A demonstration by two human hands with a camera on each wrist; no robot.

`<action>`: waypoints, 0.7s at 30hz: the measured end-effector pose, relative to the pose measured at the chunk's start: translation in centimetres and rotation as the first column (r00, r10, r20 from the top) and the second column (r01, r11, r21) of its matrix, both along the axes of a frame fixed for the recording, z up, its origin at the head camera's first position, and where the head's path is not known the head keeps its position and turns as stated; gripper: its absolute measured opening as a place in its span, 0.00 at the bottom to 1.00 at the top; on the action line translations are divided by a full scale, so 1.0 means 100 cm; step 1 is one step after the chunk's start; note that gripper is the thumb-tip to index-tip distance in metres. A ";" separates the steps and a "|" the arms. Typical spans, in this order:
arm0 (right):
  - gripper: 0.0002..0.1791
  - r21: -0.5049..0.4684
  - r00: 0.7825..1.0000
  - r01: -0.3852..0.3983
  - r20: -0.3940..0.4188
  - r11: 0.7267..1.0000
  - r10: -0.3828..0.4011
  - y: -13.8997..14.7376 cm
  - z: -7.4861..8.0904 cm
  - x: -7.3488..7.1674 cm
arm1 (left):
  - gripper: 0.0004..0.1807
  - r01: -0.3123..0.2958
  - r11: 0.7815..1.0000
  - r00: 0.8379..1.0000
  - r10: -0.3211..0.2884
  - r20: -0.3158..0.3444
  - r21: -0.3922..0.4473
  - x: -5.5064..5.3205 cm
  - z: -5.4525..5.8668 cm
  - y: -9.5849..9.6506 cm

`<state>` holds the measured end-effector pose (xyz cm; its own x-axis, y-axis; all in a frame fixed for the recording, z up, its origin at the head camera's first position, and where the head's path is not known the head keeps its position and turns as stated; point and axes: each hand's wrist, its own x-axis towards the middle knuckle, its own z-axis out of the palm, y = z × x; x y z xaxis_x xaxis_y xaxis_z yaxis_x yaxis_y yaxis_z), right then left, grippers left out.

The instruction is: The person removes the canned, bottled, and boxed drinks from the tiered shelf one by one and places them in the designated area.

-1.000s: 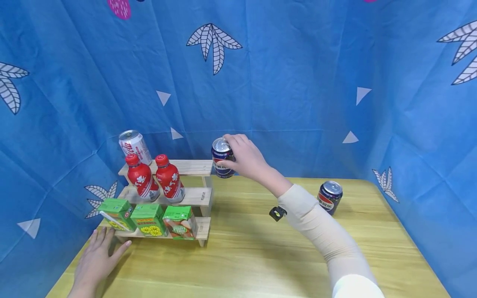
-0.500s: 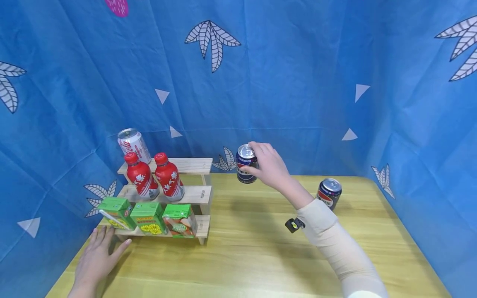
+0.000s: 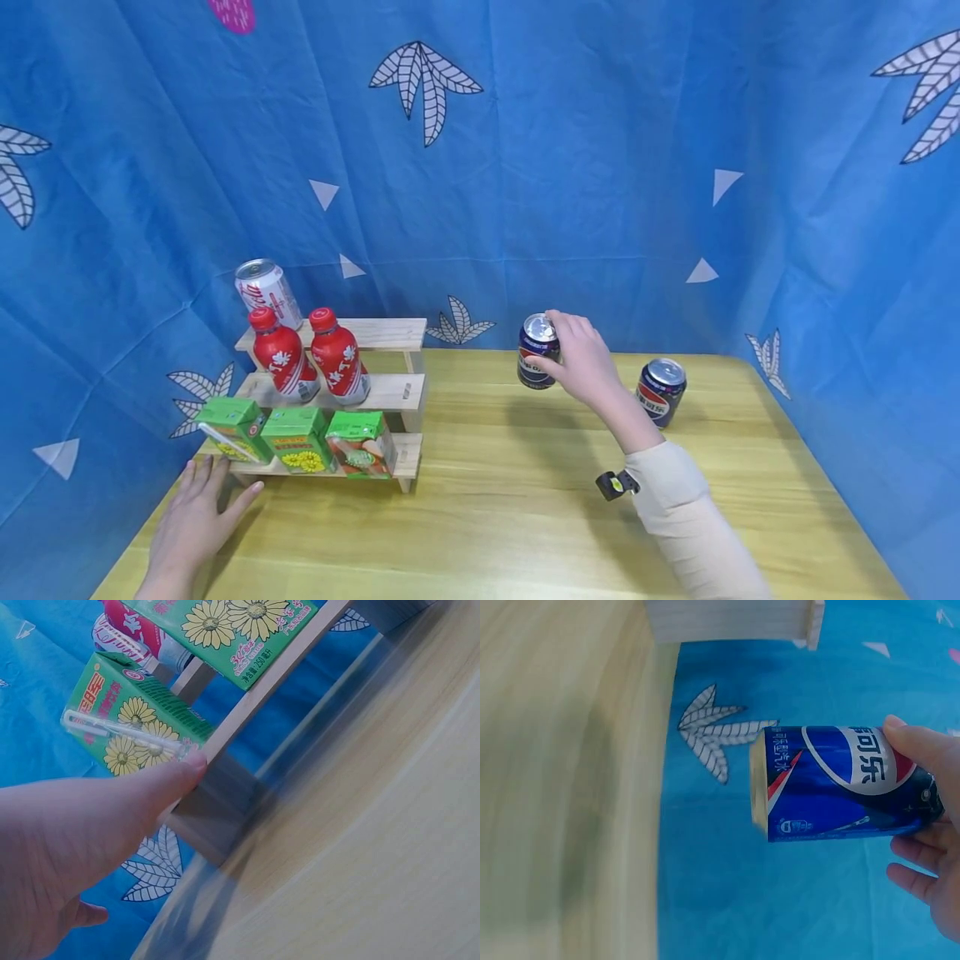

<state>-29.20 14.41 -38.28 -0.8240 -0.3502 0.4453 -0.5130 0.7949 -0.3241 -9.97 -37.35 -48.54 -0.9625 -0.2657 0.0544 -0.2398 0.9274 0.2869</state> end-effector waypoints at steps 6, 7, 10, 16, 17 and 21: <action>0.43 -0.003 0.999 0.042 0.002 0.999 -0.042 0.014 -0.020 0.002 | 0.54 -0.001 1.000 1.000 0.001 0.022 -0.001 -0.001 -0.001 -0.001; 0.43 -0.002 0.999 0.051 0.006 0.999 -0.051 0.015 -0.023 0.003 | 0.54 -0.001 1.000 1.000 0.001 0.025 0.000 -0.001 -0.001 -0.001; 0.44 -0.006 0.996 0.083 0.022 0.997 -0.082 0.020 -0.029 0.004 | 0.54 -0.003 1.000 1.000 0.003 0.012 -0.002 -0.001 -0.002 -0.002; 0.45 -0.030 0.991 0.125 0.047 0.992 -0.123 0.027 -0.038 0.004 | 0.54 -0.004 1.000 1.000 0.004 -0.006 0.000 -0.003 -0.002 -0.002; 0.45 -0.030 0.991 0.129 0.050 0.991 -0.127 0.028 -0.040 0.004 | 0.54 -0.004 1.000 1.000 0.004 -0.001 0.001 -0.003 -0.002 -0.002; 0.44 -0.024 0.989 0.143 0.053 0.989 -0.141 0.033 -0.048 0.005 | 0.53 -0.004 1.000 1.000 0.004 0.000 -0.001 -0.002 -0.002 -0.001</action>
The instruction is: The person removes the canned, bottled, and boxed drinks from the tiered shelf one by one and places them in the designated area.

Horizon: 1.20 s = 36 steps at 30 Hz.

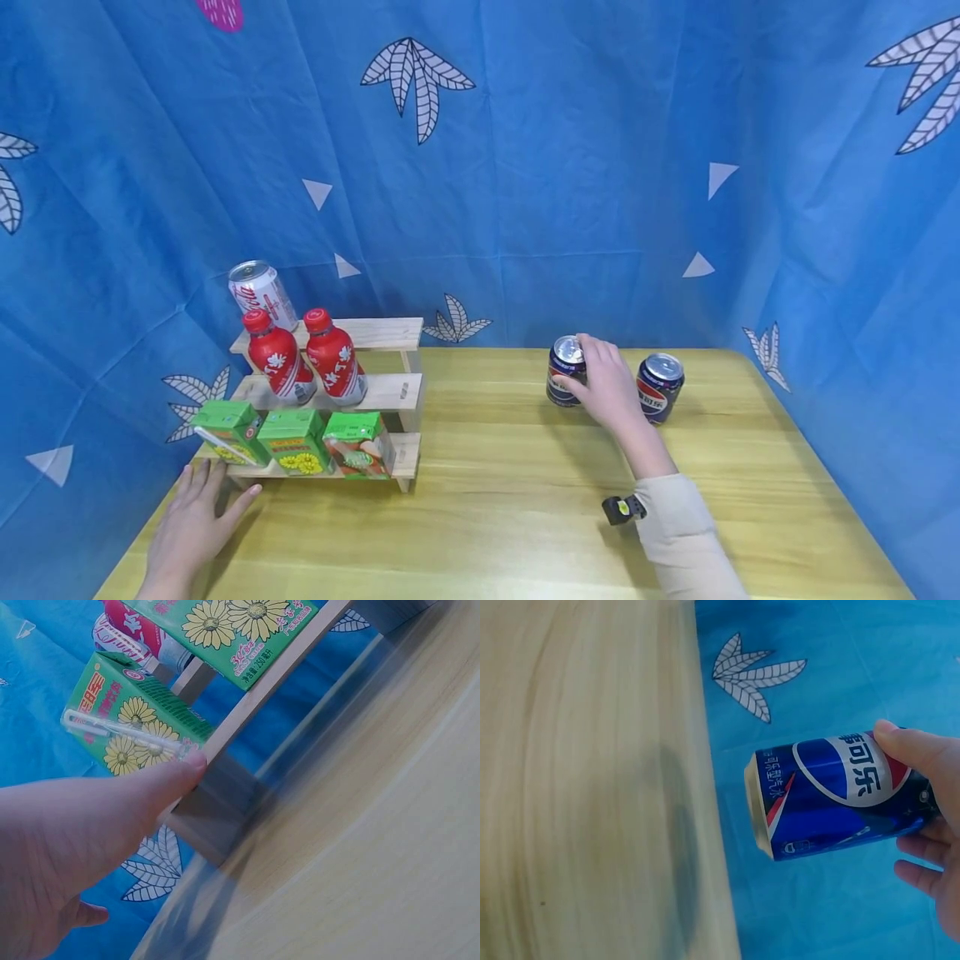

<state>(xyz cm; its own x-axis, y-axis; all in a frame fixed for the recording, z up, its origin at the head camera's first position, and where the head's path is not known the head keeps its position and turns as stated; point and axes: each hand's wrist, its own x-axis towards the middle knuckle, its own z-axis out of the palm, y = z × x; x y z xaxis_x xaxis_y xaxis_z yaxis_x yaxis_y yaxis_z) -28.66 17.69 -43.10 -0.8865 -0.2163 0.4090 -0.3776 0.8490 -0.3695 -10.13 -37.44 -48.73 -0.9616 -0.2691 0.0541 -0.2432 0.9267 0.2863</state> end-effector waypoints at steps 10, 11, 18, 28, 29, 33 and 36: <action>0.45 -0.036 1.000 0.016 0.023 0.999 -0.015 0.009 -0.016 0.000 | 0.54 -0.005 1.000 1.000 0.005 0.014 0.009 -0.001 0.001 0.001; 0.45 -0.040 0.999 0.017 0.033 0.999 -0.016 0.010 -0.017 0.000 | 0.54 -0.005 1.000 1.000 0.005 0.022 0.011 -0.001 0.002 0.001; 0.45 -0.053 0.998 0.025 0.057 0.998 -0.022 0.017 -0.026 -0.003 | 0.53 -0.006 1.000 1.000 0.006 0.010 0.009 -0.001 0.001 0.001; 0.44 -0.054 0.998 0.022 0.054 0.998 -0.019 0.021 -0.034 -0.006 | 0.53 -0.005 1.000 1.000 0.005 -0.010 0.007 0.001 -0.002 0.000; 0.44 -0.052 0.998 0.021 0.054 0.998 -0.019 0.021 -0.035 -0.007 | 0.53 -0.006 1.000 1.000 0.006 -0.009 0.007 0.001 -0.002 0.000; 0.45 -0.049 0.998 0.019 0.061 0.999 -0.016 0.022 -0.036 -0.007 | 0.53 -0.008 1.000 1.000 0.008 -0.003 0.005 0.000 -0.002 0.000; 0.45 -0.053 0.997 0.023 0.078 0.998 -0.019 0.022 -0.037 -0.007 | 0.53 -0.007 1.000 1.000 0.007 0.005 0.007 -0.001 -0.002 0.000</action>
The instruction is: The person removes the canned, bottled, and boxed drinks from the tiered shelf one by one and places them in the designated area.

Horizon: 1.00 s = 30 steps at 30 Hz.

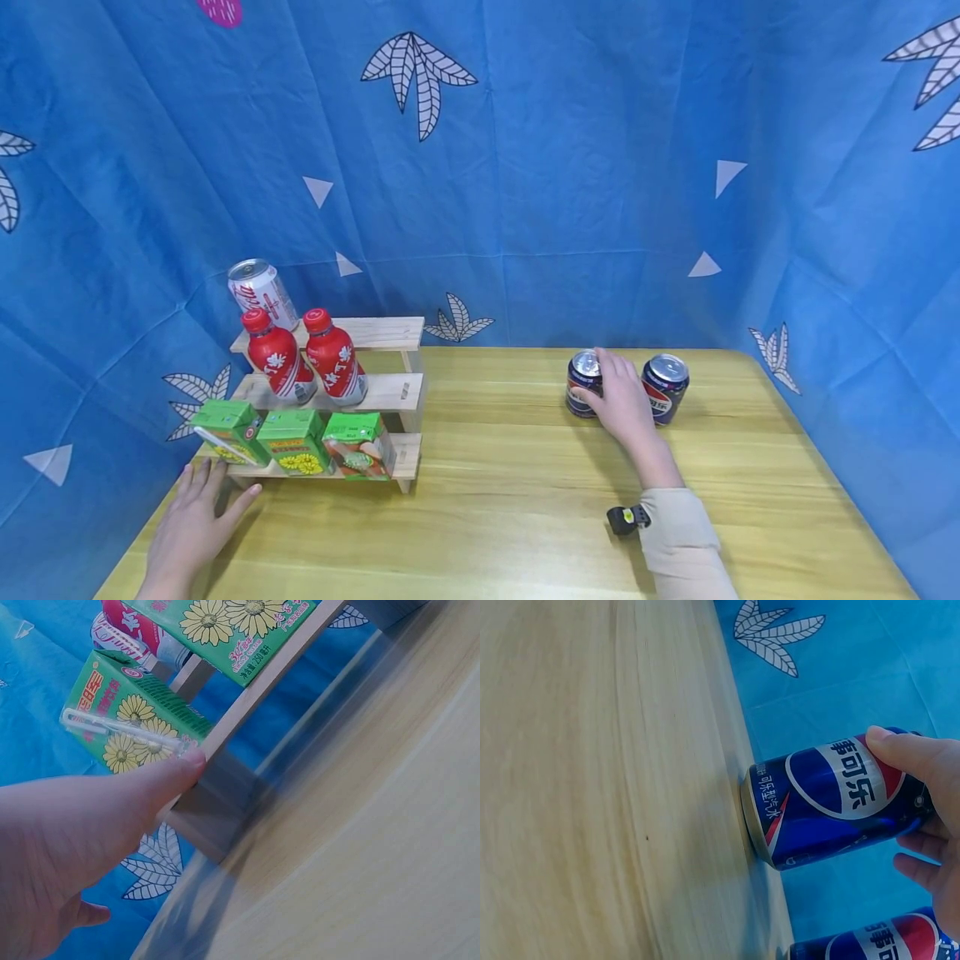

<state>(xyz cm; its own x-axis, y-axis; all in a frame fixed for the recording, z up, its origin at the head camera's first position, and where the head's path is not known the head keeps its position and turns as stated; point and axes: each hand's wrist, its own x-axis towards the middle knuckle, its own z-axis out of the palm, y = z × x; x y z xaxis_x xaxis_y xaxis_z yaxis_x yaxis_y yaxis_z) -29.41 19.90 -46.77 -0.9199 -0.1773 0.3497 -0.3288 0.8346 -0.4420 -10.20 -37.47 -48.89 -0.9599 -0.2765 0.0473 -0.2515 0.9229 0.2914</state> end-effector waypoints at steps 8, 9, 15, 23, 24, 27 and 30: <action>0.45 0.002 0.999 0.006 0.043 1.000 -0.006 0.003 0.001 0.000 | 0.52 0.008 1.000 1.000 -0.008 -0.019 -0.005 0.000 0.001 0.001; 0.45 0.002 0.999 0.005 0.046 1.000 -0.005 0.003 0.001 0.000 | 0.52 0.010 1.000 1.000 -0.010 -0.014 -0.004 0.000 0.001 0.001; 0.47 -0.004 0.996 0.002 0.088 1.000 -0.002 0.003 0.002 -0.002 | 0.52 0.013 1.000 1.000 -0.013 -0.002 -0.003 0.001 0.002 0.002; 0.47 -0.023 0.992 0.003 0.127 1.000 0.000 0.003 0.008 -0.001 | 0.52 0.011 1.000 1.000 -0.011 -0.008 0.001 0.001 0.001 0.001; 0.46 -0.025 0.992 0.003 0.127 1.000 0.000 0.003 0.008 -0.001 | 0.52 0.012 1.000 1.000 -0.012 -0.007 0.002 0.001 0.000 0.000; 0.46 -0.034 0.992 0.002 0.127 0.999 0.002 0.003 0.009 0.000 | 0.52 0.009 1.000 1.000 -0.009 -0.005 0.004 0.000 0.000 0.000; 0.47 -0.040 0.992 0.002 0.125 0.999 0.003 0.004 0.010 0.000 | 0.53 0.004 1.000 1.000 -0.004 0.001 0.011 0.000 0.000 0.000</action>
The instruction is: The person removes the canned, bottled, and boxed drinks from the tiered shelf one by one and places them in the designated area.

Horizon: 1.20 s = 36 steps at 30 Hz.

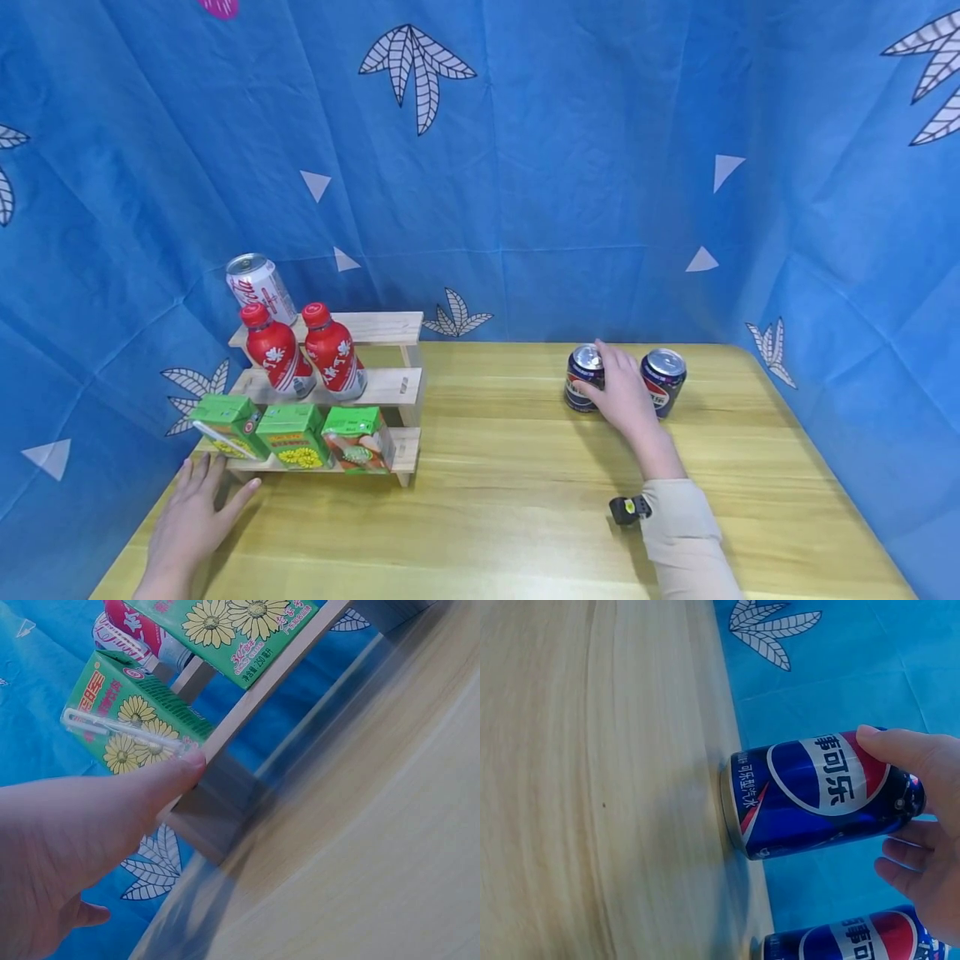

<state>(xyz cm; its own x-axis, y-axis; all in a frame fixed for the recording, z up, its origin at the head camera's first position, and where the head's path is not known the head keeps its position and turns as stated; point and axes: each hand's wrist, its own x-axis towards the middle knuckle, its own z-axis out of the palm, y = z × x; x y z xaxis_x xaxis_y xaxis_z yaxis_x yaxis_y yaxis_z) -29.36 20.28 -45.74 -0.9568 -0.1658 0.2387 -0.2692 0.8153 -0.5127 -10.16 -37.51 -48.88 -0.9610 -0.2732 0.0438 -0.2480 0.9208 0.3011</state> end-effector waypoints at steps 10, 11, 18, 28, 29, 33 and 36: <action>0.44 0.008 0.996 -0.029 -0.081 1.000 0.030 -0.006 0.014 0.002 | 0.52 0.004 1.000 0.999 -0.005 -0.046 -0.004 0.001 -0.002 0.001; 0.44 0.012 0.995 -0.032 -0.089 0.999 0.033 -0.007 0.016 0.002 | 0.52 0.006 1.000 0.999 -0.006 -0.045 -0.005 0.001 -0.002 0.001; 0.42 0.057 0.985 -0.078 -0.149 0.995 0.086 -0.021 0.033 0.001 | 0.53 0.007 1.000 1.000 -0.007 -0.008 -0.007 0.001 -0.003 0.001; 0.40 0.091 0.966 -0.149 -0.197 0.985 0.165 -0.048 0.049 -0.003 | 0.52 0.002 1.000 0.999 -0.003 -0.041 -0.015 -0.001 -0.002 0.001; 0.40 0.091 0.964 -0.157 -0.200 0.983 0.173 -0.051 0.049 -0.003 | 0.52 0.003 1.000 0.999 -0.003 -0.039 -0.014 -0.001 -0.002 0.001; 0.39 0.083 0.953 -0.190 -0.225 0.978 0.204 -0.066 0.054 -0.002 | 0.52 0.001 1.000 1.000 -0.001 -0.028 -0.010 -0.001 -0.002 0.000; 0.39 0.086 0.940 -0.215 -0.252 0.973 0.230 -0.078 0.057 -0.002 | 0.52 -0.003 1.000 1.000 0.003 -0.027 -0.010 -0.001 -0.002 -0.001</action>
